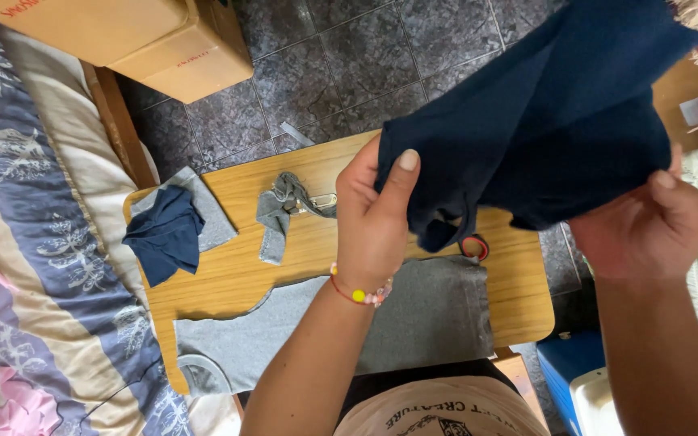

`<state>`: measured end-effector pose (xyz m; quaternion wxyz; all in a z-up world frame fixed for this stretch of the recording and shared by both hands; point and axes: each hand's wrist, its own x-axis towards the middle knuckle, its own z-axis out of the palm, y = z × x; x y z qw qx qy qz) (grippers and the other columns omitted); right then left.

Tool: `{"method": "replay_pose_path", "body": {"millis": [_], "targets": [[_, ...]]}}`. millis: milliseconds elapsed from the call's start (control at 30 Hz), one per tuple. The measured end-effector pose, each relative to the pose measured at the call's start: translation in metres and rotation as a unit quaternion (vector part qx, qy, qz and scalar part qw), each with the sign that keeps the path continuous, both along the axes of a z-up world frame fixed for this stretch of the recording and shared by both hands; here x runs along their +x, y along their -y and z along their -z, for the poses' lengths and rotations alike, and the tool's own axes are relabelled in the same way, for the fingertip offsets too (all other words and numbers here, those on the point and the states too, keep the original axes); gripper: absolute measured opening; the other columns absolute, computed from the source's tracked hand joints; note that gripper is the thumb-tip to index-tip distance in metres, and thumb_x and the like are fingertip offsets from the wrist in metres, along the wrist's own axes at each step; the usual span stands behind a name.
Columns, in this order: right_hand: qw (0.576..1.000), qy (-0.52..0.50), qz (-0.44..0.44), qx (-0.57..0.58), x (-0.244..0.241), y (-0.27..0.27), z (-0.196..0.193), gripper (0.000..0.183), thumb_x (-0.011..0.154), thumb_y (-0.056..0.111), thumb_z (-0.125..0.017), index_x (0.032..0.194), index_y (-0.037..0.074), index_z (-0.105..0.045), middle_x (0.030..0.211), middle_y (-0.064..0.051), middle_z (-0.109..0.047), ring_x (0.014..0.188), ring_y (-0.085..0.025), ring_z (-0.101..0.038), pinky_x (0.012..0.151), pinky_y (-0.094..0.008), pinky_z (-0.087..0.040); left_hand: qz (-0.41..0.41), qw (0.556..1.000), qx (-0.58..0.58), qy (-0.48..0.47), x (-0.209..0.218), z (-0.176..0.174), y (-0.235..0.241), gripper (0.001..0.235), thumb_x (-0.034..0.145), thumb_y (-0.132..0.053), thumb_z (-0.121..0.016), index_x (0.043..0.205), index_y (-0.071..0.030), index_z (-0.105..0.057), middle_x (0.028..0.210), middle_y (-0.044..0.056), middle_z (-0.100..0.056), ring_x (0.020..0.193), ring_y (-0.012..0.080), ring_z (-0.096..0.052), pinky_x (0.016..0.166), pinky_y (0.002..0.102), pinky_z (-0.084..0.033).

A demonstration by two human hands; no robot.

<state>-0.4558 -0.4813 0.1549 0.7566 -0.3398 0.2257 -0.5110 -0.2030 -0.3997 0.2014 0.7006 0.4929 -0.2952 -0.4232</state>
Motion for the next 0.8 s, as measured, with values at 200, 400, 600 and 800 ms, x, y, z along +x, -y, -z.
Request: {"method": "replay_pose_path", "body": {"millis": [200,400,600,800], "targets": [[0.995,-0.060,0.080,-0.005,-0.047,-0.014,0.002,0.020,0.095,0.022,-0.063,0.090,0.021,-0.044,0.099,0.003,-0.058,0.113,-0.012,-0.059,0.123,-0.036,-0.044,0.004,0.990,0.038,0.133,0.015,-0.044,-0.036,0.026,0.104,-0.031,-0.056,0.106,-0.008,-0.069,0.093,-0.006,-0.063,0.091,0.0067,-0.055,0.085,0.026,-0.047],[0.993,-0.085,0.044,-0.061,-0.102,-0.022,0.043,0.016,0.104,0.013,-0.056,0.118,0.019,-0.061,0.110,-0.002,-0.068,0.112,-0.019,-0.068,0.112,-0.045,-0.057,0.011,0.985,0.039,0.167,0.023,-0.068,-0.075,0.028,0.105,-0.031,-0.053,0.096,-0.007,-0.066,0.082,-0.008,-0.055,0.081,0.0061,-0.049,0.075,0.025,-0.043],[0.959,-0.265,-0.013,-0.104,-0.070,-0.046,0.002,0.051,0.091,-0.013,-0.055,0.138,0.008,-0.054,0.114,-0.008,-0.067,0.106,-0.018,-0.068,0.096,-0.036,-0.059,0.082,0.958,-0.061,0.268,0.017,-0.131,-0.084,0.027,0.107,-0.026,-0.044,0.090,-0.007,-0.053,0.079,-0.002,-0.044,0.075,0.0114,-0.040,0.068,0.030,-0.036],[0.819,-0.425,-0.068,-0.380,0.029,-0.077,-0.128,0.083,0.076,-0.006,-0.069,0.153,-0.003,-0.036,0.161,-0.025,-0.041,0.151,-0.032,-0.040,0.122,-0.044,-0.031,0.279,0.775,-0.001,0.568,-0.006,-0.162,-0.052,0.021,0.094,-0.024,-0.042,0.108,-0.025,-0.058,0.090,0.011,-0.075,0.081,0.0452,-0.065,0.064,0.057,-0.043]]}}
